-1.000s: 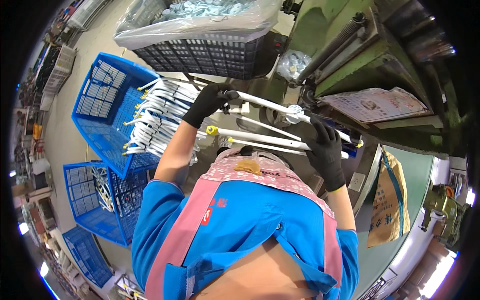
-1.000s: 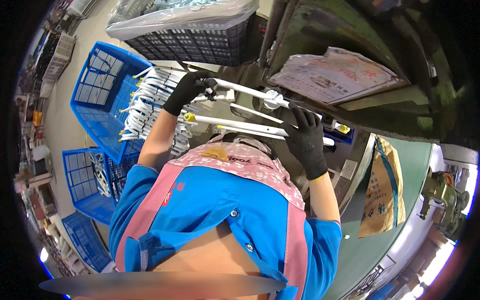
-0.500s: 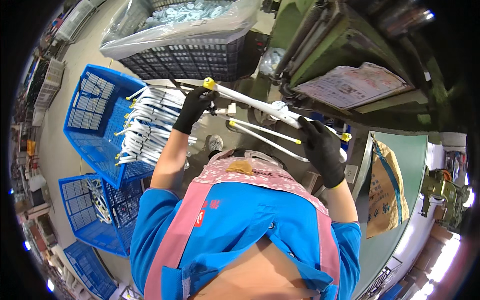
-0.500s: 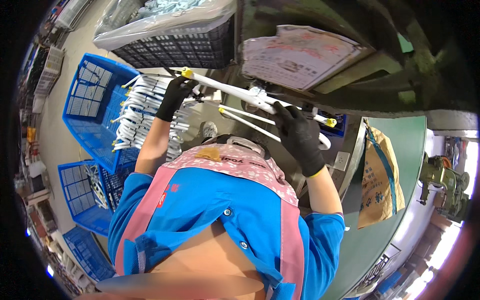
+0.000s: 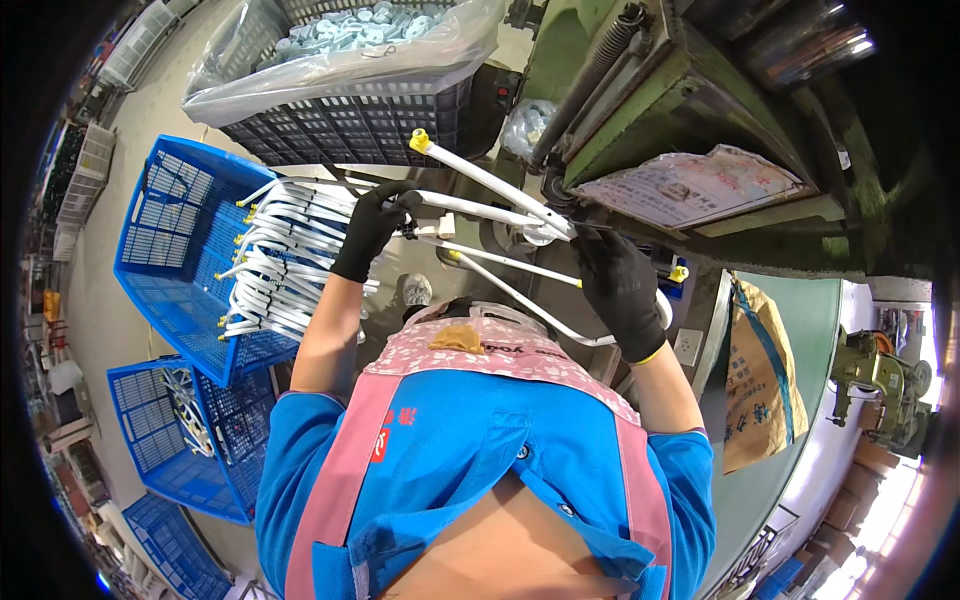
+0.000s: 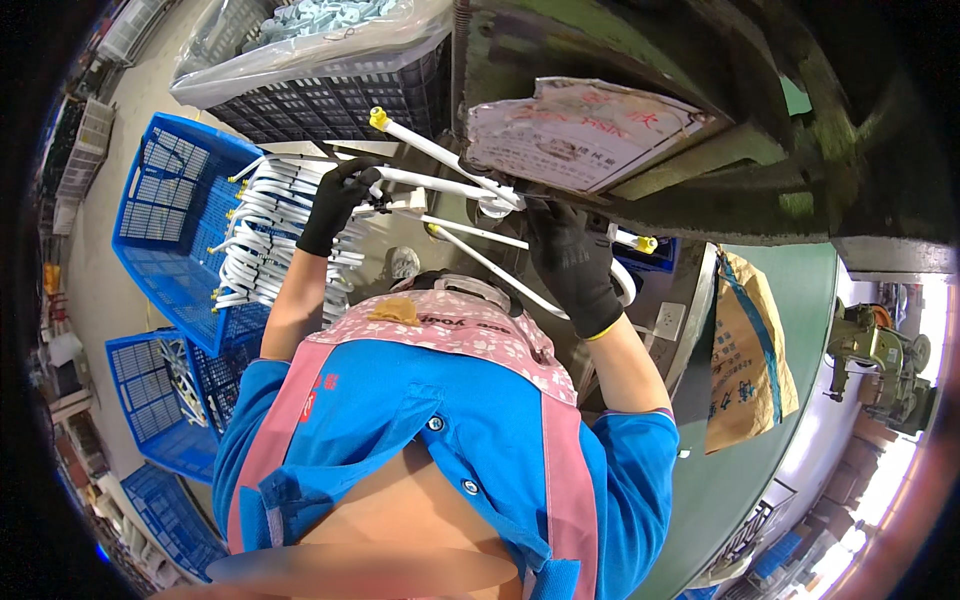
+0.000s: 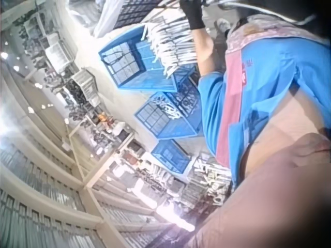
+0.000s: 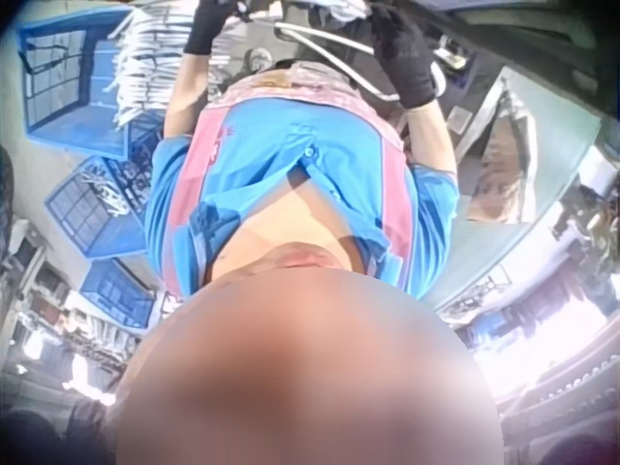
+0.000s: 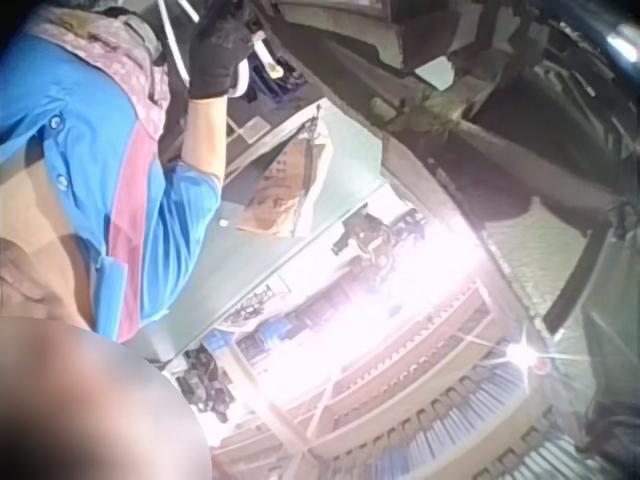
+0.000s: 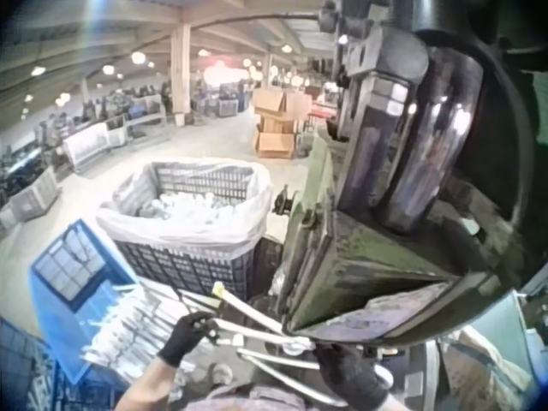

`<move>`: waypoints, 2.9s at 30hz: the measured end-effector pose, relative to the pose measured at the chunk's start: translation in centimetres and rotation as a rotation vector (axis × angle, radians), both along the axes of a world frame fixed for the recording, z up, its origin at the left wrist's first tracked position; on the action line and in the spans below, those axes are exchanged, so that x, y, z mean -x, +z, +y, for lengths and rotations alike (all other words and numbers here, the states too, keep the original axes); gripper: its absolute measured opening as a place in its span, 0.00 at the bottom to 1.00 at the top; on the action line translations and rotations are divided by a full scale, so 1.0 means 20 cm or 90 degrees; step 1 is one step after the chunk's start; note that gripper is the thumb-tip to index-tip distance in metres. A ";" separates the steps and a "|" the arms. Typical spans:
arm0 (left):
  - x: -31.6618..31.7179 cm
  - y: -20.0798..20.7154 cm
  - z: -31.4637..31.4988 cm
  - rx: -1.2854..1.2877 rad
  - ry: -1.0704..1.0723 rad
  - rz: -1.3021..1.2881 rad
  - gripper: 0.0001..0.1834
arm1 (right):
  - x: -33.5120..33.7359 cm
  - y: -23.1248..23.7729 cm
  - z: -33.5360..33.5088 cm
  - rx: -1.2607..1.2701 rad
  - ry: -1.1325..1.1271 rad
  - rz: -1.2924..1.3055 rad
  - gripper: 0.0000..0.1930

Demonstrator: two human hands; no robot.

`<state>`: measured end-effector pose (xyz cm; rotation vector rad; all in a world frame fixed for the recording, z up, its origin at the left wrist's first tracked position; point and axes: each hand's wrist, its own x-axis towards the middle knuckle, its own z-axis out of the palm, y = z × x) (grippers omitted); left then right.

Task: The person assembles white plastic frames with yellow and orange connectors by hand. They pick frames from a blue crate, attach small white plastic pieces to the joints, and place the completed frames into a second blue crate. The process is repeated multiple times in a factory setting.

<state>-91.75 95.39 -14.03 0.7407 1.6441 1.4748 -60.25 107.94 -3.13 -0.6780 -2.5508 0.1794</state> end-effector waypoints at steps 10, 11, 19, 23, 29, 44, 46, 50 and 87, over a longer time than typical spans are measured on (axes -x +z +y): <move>0.02 -0.02 0.01 -0.015 -0.031 0.022 0.14 | -0.10 0.01 -0.06 0.201 0.057 -0.187 0.29; 0.03 -0.02 0.01 -0.020 -0.044 0.028 0.13 | -0.12 0.00 -0.08 0.259 0.055 -0.176 0.30; 0.05 -0.07 0.04 -0.037 -0.039 0.127 0.14 | -0.09 -0.24 -0.24 0.268 -0.055 -0.119 0.33; -0.02 0.02 0.04 -0.033 0.071 0.570 0.22 | -0.11 -0.26 -0.22 0.300 -0.099 -0.061 0.39; -0.33 0.26 -0.05 -0.126 -0.144 0.035 0.23 | -0.17 -0.30 -0.07 0.166 -0.109 -0.074 0.52; -0.60 0.20 0.02 -0.295 -0.175 -0.572 0.28 | -0.14 -0.38 -0.09 0.084 -0.129 0.011 0.42; -0.63 0.23 0.05 -0.242 -0.207 -0.423 0.33 | -0.14 -0.39 -0.09 0.076 -0.124 0.026 0.42; -0.70 0.31 0.13 -0.144 -0.194 -0.215 0.29 | -0.14 -0.41 -0.08 0.083 -0.117 0.040 0.46; -0.10 0.19 0.35 -0.096 -0.364 1.009 0.29 | -0.10 -0.36 0.01 0.024 -0.386 -0.019 0.12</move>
